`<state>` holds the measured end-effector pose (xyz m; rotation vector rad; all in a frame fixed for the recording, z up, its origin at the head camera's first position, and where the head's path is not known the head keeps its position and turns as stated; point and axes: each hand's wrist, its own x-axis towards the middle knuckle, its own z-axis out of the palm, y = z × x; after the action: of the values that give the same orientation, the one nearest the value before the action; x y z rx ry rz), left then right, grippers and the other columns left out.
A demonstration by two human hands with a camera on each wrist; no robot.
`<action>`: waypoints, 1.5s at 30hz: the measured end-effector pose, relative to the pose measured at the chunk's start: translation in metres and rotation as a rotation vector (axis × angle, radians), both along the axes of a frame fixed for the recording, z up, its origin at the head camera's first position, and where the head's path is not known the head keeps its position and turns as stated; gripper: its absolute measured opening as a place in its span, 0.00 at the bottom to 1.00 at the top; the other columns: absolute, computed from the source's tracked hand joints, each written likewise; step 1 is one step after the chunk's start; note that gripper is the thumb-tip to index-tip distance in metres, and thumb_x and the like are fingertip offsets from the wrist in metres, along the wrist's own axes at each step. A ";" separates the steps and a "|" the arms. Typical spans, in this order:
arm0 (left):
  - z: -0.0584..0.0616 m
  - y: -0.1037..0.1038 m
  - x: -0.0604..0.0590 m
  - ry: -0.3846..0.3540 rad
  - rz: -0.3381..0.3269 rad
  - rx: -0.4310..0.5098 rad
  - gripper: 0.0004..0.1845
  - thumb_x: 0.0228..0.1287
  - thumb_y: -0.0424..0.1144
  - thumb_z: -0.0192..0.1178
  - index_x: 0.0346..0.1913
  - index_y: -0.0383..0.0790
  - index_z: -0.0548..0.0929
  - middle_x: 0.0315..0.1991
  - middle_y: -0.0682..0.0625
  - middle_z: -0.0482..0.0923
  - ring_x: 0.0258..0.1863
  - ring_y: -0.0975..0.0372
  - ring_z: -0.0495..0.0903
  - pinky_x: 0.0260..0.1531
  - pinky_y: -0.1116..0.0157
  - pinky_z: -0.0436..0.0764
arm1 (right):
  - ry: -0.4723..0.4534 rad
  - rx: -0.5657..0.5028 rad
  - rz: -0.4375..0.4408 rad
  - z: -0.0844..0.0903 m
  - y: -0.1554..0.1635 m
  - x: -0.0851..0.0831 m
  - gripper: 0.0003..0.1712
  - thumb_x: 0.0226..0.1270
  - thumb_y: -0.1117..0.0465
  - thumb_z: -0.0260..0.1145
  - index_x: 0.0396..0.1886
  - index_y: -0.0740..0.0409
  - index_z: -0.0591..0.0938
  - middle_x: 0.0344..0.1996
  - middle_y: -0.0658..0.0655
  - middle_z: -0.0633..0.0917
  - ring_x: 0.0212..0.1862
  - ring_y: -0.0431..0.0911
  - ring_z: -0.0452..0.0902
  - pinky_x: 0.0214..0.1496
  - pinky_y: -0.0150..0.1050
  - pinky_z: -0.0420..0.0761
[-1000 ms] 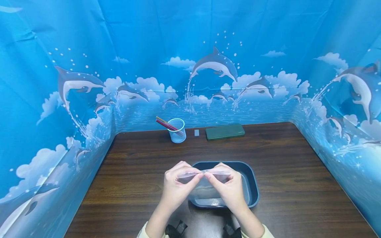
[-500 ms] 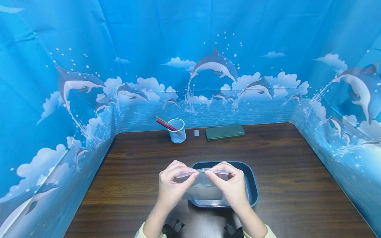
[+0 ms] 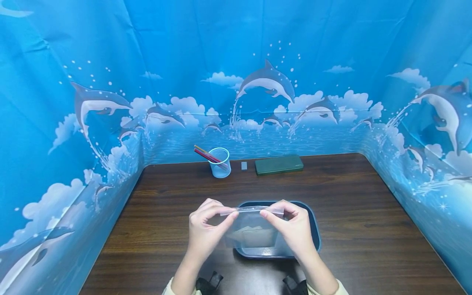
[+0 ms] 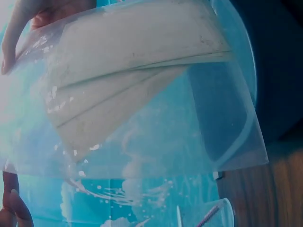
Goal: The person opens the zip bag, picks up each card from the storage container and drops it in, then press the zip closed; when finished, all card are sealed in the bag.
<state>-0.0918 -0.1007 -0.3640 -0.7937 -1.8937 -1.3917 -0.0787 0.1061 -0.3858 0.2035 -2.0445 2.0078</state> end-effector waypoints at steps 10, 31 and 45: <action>-0.001 -0.008 -0.002 0.001 0.027 0.009 0.11 0.39 0.20 0.73 0.28 0.33 0.87 0.24 0.51 0.81 0.27 0.60 0.76 0.30 0.68 0.74 | 0.036 0.052 0.042 -0.017 0.015 -0.010 0.06 0.55 0.62 0.75 0.34 0.55 0.89 0.27 0.53 0.86 0.27 0.44 0.71 0.27 0.34 0.71; 0.001 -0.024 -0.002 -0.043 -0.014 -0.028 0.11 0.49 0.18 0.67 0.34 0.33 0.88 0.24 0.52 0.80 0.24 0.64 0.70 0.19 0.72 0.69 | 0.078 0.180 0.224 -0.015 0.025 -0.012 0.11 0.70 0.66 0.60 0.45 0.58 0.87 0.36 0.51 0.86 0.36 0.48 0.78 0.43 0.38 0.80; -0.001 -0.023 -0.001 -0.103 0.045 0.005 0.09 0.51 0.18 0.66 0.34 0.32 0.87 0.24 0.50 0.80 0.23 0.64 0.70 0.21 0.69 0.70 | 0.102 0.178 0.237 -0.019 0.022 -0.016 0.11 0.72 0.60 0.60 0.46 0.50 0.87 0.39 0.49 0.86 0.36 0.47 0.82 0.46 0.40 0.81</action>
<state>-0.0931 -0.1233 -0.3651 -0.6842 -1.9735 -1.4330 -0.0951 0.1279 -0.4046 0.5971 -2.2218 1.8963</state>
